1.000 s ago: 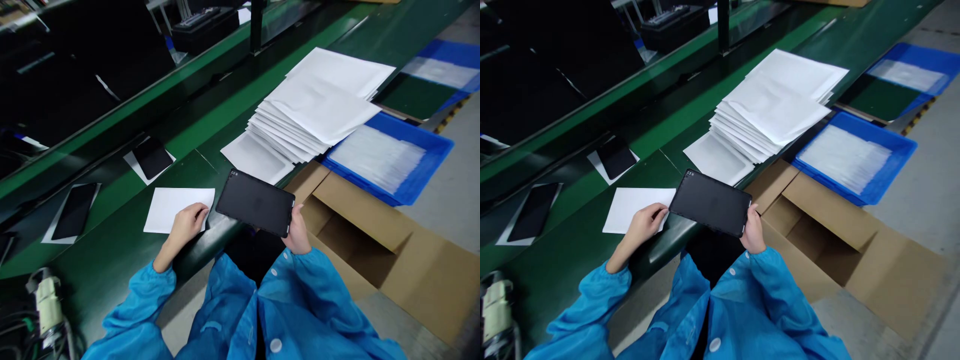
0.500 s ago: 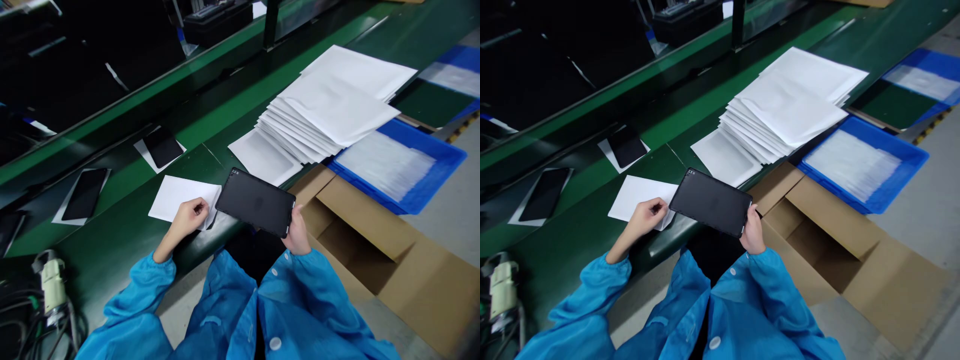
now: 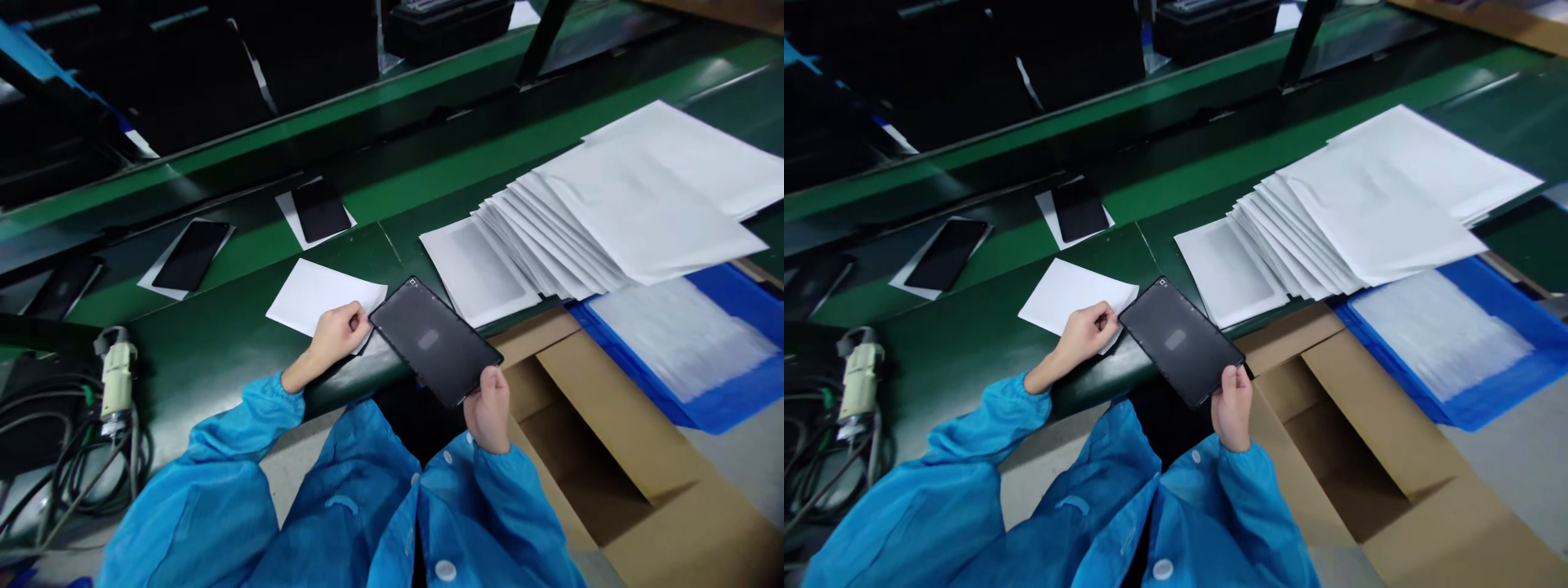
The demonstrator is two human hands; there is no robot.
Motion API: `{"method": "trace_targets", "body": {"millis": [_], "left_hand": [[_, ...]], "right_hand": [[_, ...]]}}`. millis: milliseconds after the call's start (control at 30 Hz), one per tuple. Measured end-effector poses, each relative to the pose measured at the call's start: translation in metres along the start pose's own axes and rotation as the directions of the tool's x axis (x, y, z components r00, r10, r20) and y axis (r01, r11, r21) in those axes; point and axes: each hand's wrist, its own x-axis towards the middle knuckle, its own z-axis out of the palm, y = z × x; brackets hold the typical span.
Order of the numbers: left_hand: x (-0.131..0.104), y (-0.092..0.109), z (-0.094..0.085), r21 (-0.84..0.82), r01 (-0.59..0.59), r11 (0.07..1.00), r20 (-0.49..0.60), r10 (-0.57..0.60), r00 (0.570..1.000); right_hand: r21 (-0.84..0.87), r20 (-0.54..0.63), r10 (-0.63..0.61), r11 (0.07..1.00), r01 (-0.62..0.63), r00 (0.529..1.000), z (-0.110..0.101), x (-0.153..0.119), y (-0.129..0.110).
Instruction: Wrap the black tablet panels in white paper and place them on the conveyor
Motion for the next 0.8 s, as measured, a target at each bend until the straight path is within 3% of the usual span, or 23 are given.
{"method": "trace_targets", "body": {"millis": [100,233,367,467,633,800], "left_hand": [[-0.001,-0.002,0.001,0.032,0.006,0.999,-0.063,-0.004,0.998],[-0.003,-0.001,0.000,0.089,0.002,0.996,-0.050,0.002,0.999],[-0.009,0.008,-0.002,0.144,-0.087,0.986,0.068,0.078,0.995],[-0.020,0.021,-0.002,0.068,-0.213,0.975,0.203,0.196,0.959],[-0.037,0.036,0.003,-0.109,-0.372,0.922,0.341,0.386,0.857],[-0.033,0.035,0.002,-0.168,-0.344,0.924,0.272,0.379,0.885]], "right_hand": [[-0.045,0.014,-0.017,0.999,0.018,1.000,0.000,-0.006,0.004],[-0.126,0.114,0.043,0.992,-0.029,0.993,0.002,-0.018,0.005],[-0.167,0.183,0.195,0.972,-0.165,0.964,0.013,-0.030,0.001],[-0.127,0.244,0.246,0.967,-0.221,0.938,0.027,-0.038,-0.001],[-0.124,0.427,0.289,0.957,-0.261,0.857,0.042,-0.046,-0.004],[-0.228,0.561,0.325,0.945,-0.235,0.761,0.047,-0.043,-0.010]]}}
